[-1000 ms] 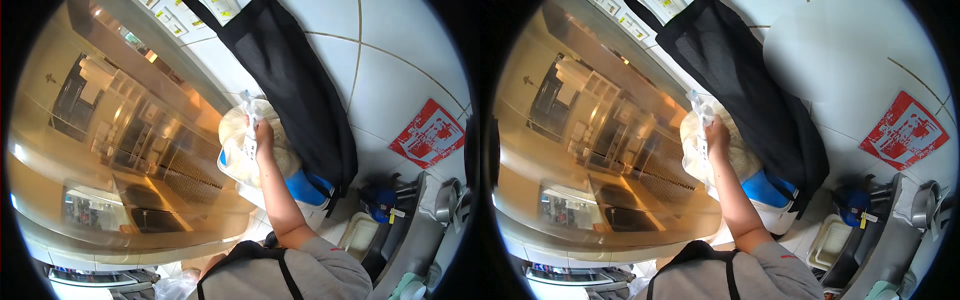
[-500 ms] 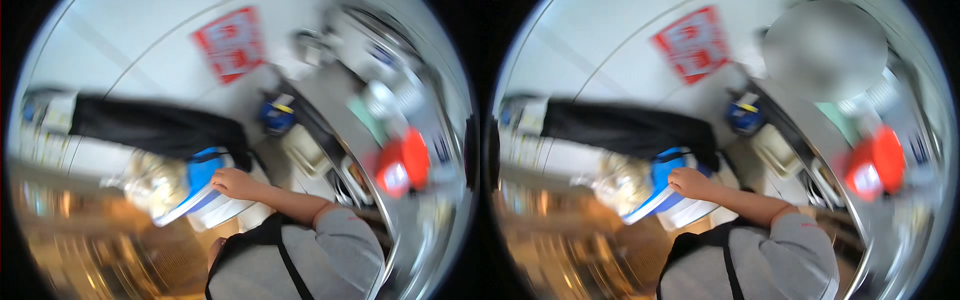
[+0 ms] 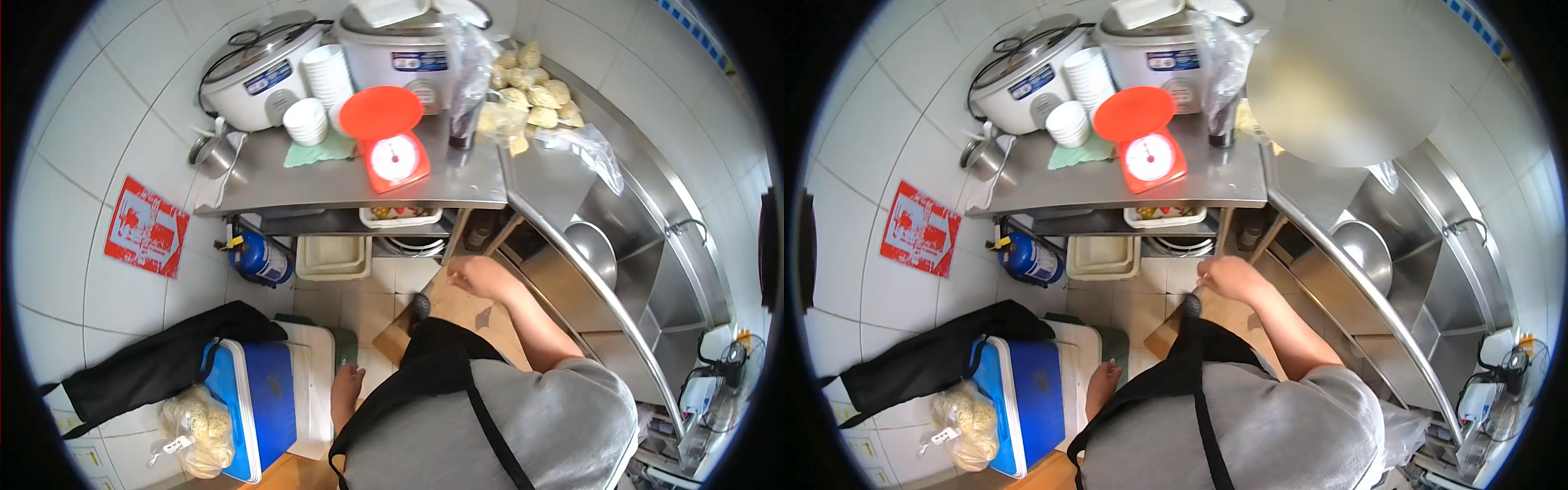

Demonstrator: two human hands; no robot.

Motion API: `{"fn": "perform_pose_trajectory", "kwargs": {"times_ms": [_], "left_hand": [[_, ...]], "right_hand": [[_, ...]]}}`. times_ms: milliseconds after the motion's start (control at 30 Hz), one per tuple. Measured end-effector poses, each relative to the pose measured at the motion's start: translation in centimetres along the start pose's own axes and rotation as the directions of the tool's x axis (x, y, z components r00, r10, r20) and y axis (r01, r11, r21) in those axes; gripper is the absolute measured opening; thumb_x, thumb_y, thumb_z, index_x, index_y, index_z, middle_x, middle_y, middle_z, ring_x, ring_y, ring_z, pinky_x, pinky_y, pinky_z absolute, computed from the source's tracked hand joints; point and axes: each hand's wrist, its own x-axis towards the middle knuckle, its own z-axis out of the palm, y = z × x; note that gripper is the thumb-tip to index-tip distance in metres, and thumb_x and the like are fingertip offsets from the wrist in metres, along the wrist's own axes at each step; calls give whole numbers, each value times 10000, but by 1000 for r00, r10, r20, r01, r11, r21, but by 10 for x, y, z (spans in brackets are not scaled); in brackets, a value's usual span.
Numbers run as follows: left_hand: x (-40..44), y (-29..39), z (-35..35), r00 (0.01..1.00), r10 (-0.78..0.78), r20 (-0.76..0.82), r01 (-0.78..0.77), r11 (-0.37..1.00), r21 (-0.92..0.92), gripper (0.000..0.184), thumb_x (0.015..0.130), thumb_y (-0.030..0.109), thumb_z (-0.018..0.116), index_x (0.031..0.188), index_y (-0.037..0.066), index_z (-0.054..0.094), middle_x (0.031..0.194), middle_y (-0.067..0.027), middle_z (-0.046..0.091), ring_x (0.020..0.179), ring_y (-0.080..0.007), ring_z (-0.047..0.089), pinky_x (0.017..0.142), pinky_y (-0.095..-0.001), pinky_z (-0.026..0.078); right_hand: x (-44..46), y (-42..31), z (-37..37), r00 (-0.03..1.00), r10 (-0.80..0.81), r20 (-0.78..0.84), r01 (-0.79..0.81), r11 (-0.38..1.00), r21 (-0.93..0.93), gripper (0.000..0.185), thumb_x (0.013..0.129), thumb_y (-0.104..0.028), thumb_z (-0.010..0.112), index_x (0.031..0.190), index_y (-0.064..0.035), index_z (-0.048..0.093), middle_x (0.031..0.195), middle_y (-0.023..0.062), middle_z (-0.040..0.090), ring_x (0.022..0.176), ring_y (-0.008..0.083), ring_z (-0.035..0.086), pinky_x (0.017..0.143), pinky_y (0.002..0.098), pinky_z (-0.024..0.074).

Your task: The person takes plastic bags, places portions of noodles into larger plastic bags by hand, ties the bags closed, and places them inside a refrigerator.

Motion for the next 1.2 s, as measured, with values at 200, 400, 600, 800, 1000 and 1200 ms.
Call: {"fn": "perform_pose_trajectory", "kwargs": {"times_ms": [200,400,600,800,1000,1200], "left_hand": [[0,74,4,983,79,164,-100,987,125,361,820,287,583,1023,-12,586,971,-201,614,948,-355,573,816,-396,449],[14,129,6,991,83,106,-111,951,289,373,816,297,589,1032,-7,582,988,-213,608,972,-354,566,819,-405,446],[65,263,53,930,357,92,-368,913,179,344,829,294,586,1014,4,580,999,-188,615,978,-346,569,818,-398,446],[77,454,94,617,773,150,-735,634,-242,231,866,173,550,1035,16,570,1005,-134,597,959,-266,571,821,-310,440],[101,586,137,220,940,-261,-967,175,-185,232,825,135,603,1013,2,575,1027,-135,569,916,-287,578,805,-346,445],[129,626,161,310,945,106,-917,327,-228,243,821,204,619,951,0,588,792,-115,608,753,-266,614,726,-322,473]], "right_hand": [[-32,79,-77,932,79,-354,-51,995,89,203,812,-225,587,850,-27,610,849,160,613,811,349,580,721,409,459],[1,262,-153,623,261,-738,-355,934,31,117,744,-167,636,826,-87,658,926,167,582,838,324,591,779,370,461],[16,398,-223,338,108,-935,-674,721,-160,80,742,-154,641,801,-102,658,872,144,612,832,335,593,811,394,425],[-35,366,-285,533,478,-699,-201,873,444,163,769,-179,683,762,-37,604,683,13,581,671,100,537,618,276,424],[-71,290,-260,682,376,-628,100,802,589,207,720,-106,725,717,-39,529,684,-15,528,685,61,464,636,217,385],[-96,260,-249,634,155,-758,-7,981,195,105,735,-72,681,822,-25,646,697,53,549,704,175,522,676,275,402]]}}
